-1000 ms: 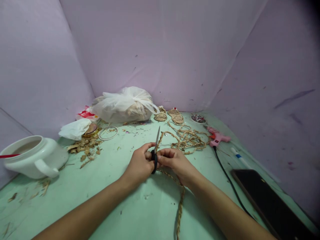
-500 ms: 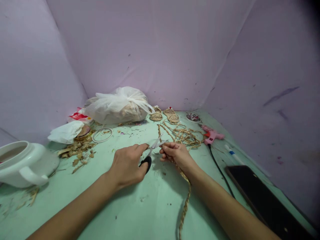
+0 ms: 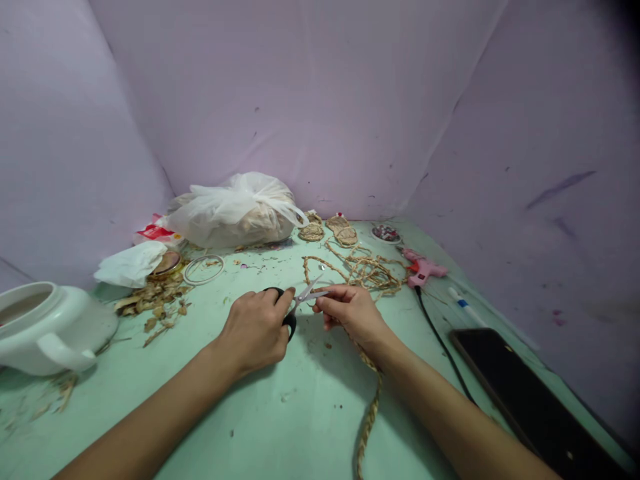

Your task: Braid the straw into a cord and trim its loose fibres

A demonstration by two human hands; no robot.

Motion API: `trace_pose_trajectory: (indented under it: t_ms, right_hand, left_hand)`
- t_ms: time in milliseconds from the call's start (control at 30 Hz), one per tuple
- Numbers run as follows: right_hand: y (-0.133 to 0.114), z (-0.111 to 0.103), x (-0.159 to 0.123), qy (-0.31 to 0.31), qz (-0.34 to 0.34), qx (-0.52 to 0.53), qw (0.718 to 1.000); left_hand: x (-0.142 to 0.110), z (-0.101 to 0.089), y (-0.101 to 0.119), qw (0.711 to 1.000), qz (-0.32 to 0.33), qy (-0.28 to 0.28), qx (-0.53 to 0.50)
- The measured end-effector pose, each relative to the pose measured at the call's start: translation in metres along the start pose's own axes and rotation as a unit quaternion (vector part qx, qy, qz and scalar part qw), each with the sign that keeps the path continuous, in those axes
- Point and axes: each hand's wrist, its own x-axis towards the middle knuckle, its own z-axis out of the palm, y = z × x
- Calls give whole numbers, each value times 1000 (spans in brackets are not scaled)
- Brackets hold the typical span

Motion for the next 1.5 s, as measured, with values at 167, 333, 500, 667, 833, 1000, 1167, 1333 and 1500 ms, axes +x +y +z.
trace_pose_trajectory:
  t_ms: [167, 333, 500, 667, 833, 1000, 1167, 1333, 1500]
  right_hand:
    - [0, 0, 0, -22, -11, -32, 999]
    - [1, 2, -2, -29, -7, -15, 999]
    - [1, 1, -2, -18, -4, 4, 1000]
    - [2, -4, 4, -7, 25, 76, 997]
    - [3, -5, 4, 16, 48, 81, 995]
    - [1, -2, 0, -4, 35, 53, 998]
    - [-1, -1, -1, -29, 48, 79, 995]
    - [-1, 0, -3, -52, 51, 88, 993]
    - [3, 2, -5, -61, 26, 60, 996]
  left_hand:
    - [1, -3, 2, 999, -4, -42, -8]
    - [0, -2, 1, 997, -3, -76, -17]
    - [-1, -1, 1, 995, -2, -96, -40]
    - [1, -5, -4, 988, -38, -53, -138]
    - [2, -11, -11, 984, -93, 19, -151]
    - [1, -11, -8, 997, -54, 2, -56]
    - [1, -8, -3, 999, -25, 7, -47]
    - [1, -4, 0, 998, -20, -5, -53]
    - [0, -2, 1, 1000, -10, -6, -29]
